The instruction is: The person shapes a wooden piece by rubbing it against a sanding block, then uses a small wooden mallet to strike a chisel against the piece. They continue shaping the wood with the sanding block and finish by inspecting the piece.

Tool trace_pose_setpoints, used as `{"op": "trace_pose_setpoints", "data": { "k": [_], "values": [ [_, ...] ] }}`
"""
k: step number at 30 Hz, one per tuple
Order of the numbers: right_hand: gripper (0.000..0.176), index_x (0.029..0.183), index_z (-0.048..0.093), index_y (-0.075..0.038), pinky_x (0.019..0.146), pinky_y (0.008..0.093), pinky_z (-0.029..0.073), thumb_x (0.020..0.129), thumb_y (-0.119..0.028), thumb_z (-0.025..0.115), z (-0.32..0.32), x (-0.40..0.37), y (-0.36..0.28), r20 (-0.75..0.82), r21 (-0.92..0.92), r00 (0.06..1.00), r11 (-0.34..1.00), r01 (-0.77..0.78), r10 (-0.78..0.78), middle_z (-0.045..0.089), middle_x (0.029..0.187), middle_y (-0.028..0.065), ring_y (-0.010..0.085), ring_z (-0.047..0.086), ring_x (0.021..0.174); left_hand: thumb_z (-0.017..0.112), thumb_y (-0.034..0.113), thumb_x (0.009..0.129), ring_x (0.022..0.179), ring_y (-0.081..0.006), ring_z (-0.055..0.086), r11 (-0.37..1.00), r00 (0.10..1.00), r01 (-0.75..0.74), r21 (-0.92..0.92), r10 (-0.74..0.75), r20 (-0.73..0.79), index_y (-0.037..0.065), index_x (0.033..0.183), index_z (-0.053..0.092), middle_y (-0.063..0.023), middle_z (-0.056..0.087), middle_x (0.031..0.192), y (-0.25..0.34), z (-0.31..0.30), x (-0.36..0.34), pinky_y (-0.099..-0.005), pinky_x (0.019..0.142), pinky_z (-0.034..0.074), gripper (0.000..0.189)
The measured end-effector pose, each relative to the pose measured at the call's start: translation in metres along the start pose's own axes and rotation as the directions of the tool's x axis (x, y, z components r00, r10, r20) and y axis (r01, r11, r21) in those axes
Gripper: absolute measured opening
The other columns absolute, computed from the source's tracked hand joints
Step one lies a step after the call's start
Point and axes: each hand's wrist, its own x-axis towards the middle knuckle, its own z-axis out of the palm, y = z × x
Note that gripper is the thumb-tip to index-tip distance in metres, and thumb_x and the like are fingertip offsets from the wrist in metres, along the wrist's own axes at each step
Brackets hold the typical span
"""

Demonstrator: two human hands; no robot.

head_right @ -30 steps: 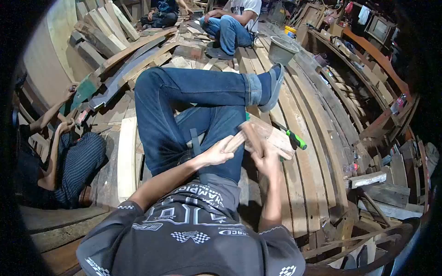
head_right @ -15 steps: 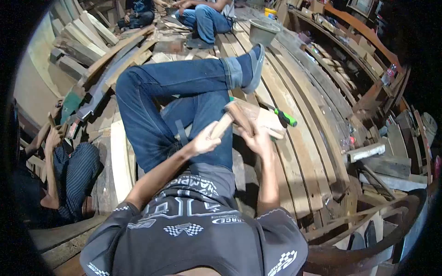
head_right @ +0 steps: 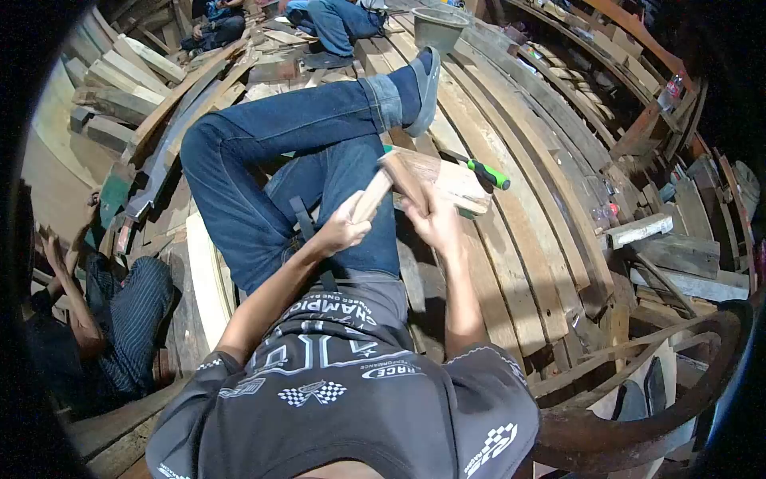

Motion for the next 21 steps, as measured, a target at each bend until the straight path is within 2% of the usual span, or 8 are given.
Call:
{"op": "trace_pose_setpoints", "data": {
  "k": [1, 3, 7, 8, 10, 12, 14, 21],
  "values": [
    [0.047, 0.119, 0.062, -0.005, 0.073, 0.0448, 0.053, 0.081, -0.029, 0.076, -0.002, -0.005, -0.009, 0.174, -0.051, 0.983, 0.997, -0.057, 0.065, 0.068, 0.092, 0.0248, 0.0425, 0.067, 0.086, 0.059, -0.001, 0.081, 0.058, -0.0052, 0.046, 0.999, 0.999, 0.018, -0.043, -0.02, -0.045, 0.006, 0.122, 0.045, 0.0011, 0.051, 0.087, 0.005, 0.002, -0.003, -0.0212, 0.045, 0.037, 0.043],
    [0.048, 0.12, 0.061, -0.006, 0.073, 0.045, 0.053, 0.081, -0.03, 0.076, -0.008, -0.007, -0.016, 0.399, 0.05, 0.908, 0.992, 0.118, -0.128, 0.068, 0.092, 0.024, 0.0424, 0.067, 0.086, 0.059, 0.0, 0.081, 0.056, -0.0043, 0.045, 0.991, 0.999, 0.032, -0.133, -0.03, 0.018, 0.007, 0.118, 0.046, 0.0019, 0.051, 0.083, -0.002, -0.003, -0.001, -0.0211, 0.043, 0.036, 0.039],
    [0.048, 0.12, 0.061, -0.002, 0.075, 0.045, 0.054, 0.082, -0.027, 0.075, -0.006, 0.0, -0.013, 0.053, 0.014, 0.998, 0.999, -0.045, 0.044, 0.068, 0.094, 0.0262, 0.0412, 0.068, 0.09, 0.06, 0.003, 0.081, 0.054, -0.005, 0.046, 0.997, 0.998, 0.054, 0.052, -0.055, 0.02, 0.008, 0.11, 0.051, 0.0025, 0.05, 0.078, 0.015, -0.005, 0.002, -0.022, 0.043, 0.037, 0.031],
    [0.045, 0.118, 0.06, 0.0, 0.076, 0.0449, 0.053, 0.084, -0.026, 0.074, -0.005, -0.003, -0.02, 0.008, -0.065, 0.995, 0.993, 0.098, -0.098, 0.067, 0.095, 0.0287, 0.0426, 0.067, 0.092, 0.059, 0.003, 0.081, 0.054, -0.0052, 0.046, 0.996, 0.997, 0.071, 0.059, -0.072, 0.013, 0.008, 0.116, 0.051, 0.0026, 0.05, 0.078, 0.024, -0.007, -0.001, -0.0219, 0.044, 0.037, 0.036],
    [0.046, 0.12, 0.058, 0.0, 0.077, 0.0444, 0.053, 0.085, -0.025, 0.072, -0.008, -0.002, -0.048, 0.201, 0.047, 0.979, 0.998, 0.029, -0.038, 0.067, 0.096, 0.0287, 0.0439, 0.067, 0.093, 0.057, 0.005, 0.083, 0.054, -0.0056, 0.046, 0.999, 0.999, -0.026, 0.038, 0.025, 0.021, 0.008, 0.134, 0.047, 0.0036, 0.052, 0.076, 0.032, -0.015, -0.008, -0.0209, 0.045, 0.038, 0.052],
    [0.047, 0.122, 0.055, -0.001, 0.077, 0.0441, 0.053, 0.085, -0.024, 0.072, -0.009, -0.007, -0.068, 0.316, 0.094, 0.948, 0.992, -0.079, 0.046, 0.067, 0.096, 0.0279, 0.0453, 0.066, 0.093, 0.057, 0.003, 0.084, 0.059, -0.0049, 0.046, 0.994, 0.989, 0.073, 0.085, -0.083, 0.125, 0.005, 0.139, 0.042, 0.0023, 0.051, 0.083, 0.062, -0.026, -0.028, -0.02, 0.049, 0.039, 0.058],
    [0.043, 0.119, 0.054, -0.001, 0.078, 0.0437, 0.053, 0.085, -0.021, 0.072, -0.004, -0.011, -0.083, 0.311, 0.192, 0.95, 0.98, -0.057, -0.005, 0.067, 0.097, 0.0276, 0.0438, 0.067, 0.095, 0.059, 0.003, 0.087, 0.069, -0.0053, 0.049, 0.963, 0.964, 0.199, 0.18, -0.226, 0.143, 0.003, 0.142, 0.041, 0.0012, 0.051, 0.089, 0.1, -0.025, -0.052, -0.0198, 0.057, 0.042, 0.057],
    [0.041, 0.119, 0.052, 0.001, 0.073, 0.0395, 0.054, 0.085, -0.014, 0.07, 0.025, -0.029, -0.122, 0.254, 0.345, 0.966, 0.938, -0.045, -0.047, 0.068, 0.092, 0.024, 0.0379, 0.071, 0.088, 0.067, 0.005, 0.088, 0.098, -0.0102, 0.05, 0.986, 0.958, -0.03, 0.162, -0.018, 0.285, 0.002, 0.148, 0.035, -0.0014, 0.053, 0.11, 0.084, -0.052, -0.081, -0.0258, 0.083, 0.047, 0.068]
  ]
}}
